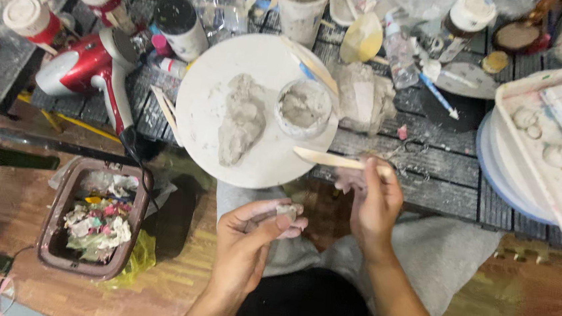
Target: The person shapes a small piece of clay into a figurine using a wooden sculpting tool and their fingers. They repeatedly smooth and refine the surface of the clay object while seated at a cluttered workbench.
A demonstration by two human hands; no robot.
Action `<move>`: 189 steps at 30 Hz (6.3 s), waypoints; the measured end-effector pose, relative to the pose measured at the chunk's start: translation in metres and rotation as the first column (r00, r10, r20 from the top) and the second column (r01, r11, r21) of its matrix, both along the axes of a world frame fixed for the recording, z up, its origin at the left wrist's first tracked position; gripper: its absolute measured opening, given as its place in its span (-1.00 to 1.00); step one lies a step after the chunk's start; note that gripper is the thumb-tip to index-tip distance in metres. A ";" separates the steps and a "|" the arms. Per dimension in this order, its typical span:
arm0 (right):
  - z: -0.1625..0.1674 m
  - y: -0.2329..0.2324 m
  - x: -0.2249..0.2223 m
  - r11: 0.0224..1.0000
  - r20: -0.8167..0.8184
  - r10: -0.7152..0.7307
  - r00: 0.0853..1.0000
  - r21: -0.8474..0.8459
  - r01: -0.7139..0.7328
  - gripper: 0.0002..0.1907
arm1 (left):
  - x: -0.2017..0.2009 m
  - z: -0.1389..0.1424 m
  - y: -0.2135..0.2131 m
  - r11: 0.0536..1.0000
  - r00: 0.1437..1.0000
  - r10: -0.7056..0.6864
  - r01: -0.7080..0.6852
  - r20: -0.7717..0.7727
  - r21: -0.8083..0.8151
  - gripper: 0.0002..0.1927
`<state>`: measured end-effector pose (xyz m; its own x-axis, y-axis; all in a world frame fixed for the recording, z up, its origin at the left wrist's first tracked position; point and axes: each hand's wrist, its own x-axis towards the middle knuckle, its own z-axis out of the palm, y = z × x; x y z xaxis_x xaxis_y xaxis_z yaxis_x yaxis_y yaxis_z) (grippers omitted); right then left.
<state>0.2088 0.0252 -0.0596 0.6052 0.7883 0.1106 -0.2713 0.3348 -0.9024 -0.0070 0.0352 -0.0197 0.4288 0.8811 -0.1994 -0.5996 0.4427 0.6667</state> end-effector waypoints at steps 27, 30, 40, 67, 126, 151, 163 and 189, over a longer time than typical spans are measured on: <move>-0.007 -0.050 0.035 0.990 0.033 -0.030 0.999 -0.136 0.034 -0.78 | 0.018 0.011 0.021 0.996 0.995 -0.083 0.084 0.047 -0.021 -0.68; 0.002 -0.062 0.046 0.990 0.006 0.014 1.000 0.143 -0.015 -0.80 | 0.017 0.018 0.020 0.995 0.992 -0.091 0.087 0.083 0.041 -0.63; 0.056 -0.121 0.040 0.956 0.194 0.064 0.979 0.270 -0.116 -0.73 | 0.005 0.058 0.003 0.964 0.986 -0.151 0.162 -0.068 0.209 -0.53; 0.060 -0.107 0.025 0.943 0.146 0.186 0.972 0.251 -0.218 -0.75 | -0.001 0.066 -0.003 0.930 0.985 -0.142 0.168 -0.103 0.327 -0.62; 0.010 -0.145 -0.005 0.902 0.419 -0.208 0.884 0.432 0.008 -0.70 | 0.014 0.033 -0.020 0.993 0.976 -0.069 0.048 0.205 0.107 -0.68; 0.052 -0.134 -0.027 0.942 0.214 -0.134 0.968 0.331 0.058 -0.79 | 0.011 0.040 -0.024 0.992 0.978 -0.060 0.035 0.200 0.124 -0.69; 0.047 -0.141 -0.025 0.975 -0.008 0.066 0.998 0.214 -0.063 -0.70 | 0.007 0.040 -0.025 0.984 0.974 -0.105 0.074 0.198 0.161 -0.68; 0.081 -0.129 -0.001 0.955 0.312 0.060 0.948 0.258 -0.145 -0.86 | 0.004 0.034 -0.023 0.973 0.925 -0.222 0.189 0.308 0.132 -0.64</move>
<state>0.2082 -0.1036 0.0218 0.4284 0.7571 0.4933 -0.0508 0.5652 -0.8234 -0.0027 0.0123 0.0140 0.6289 0.7752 0.0606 -0.6904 0.5208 0.5021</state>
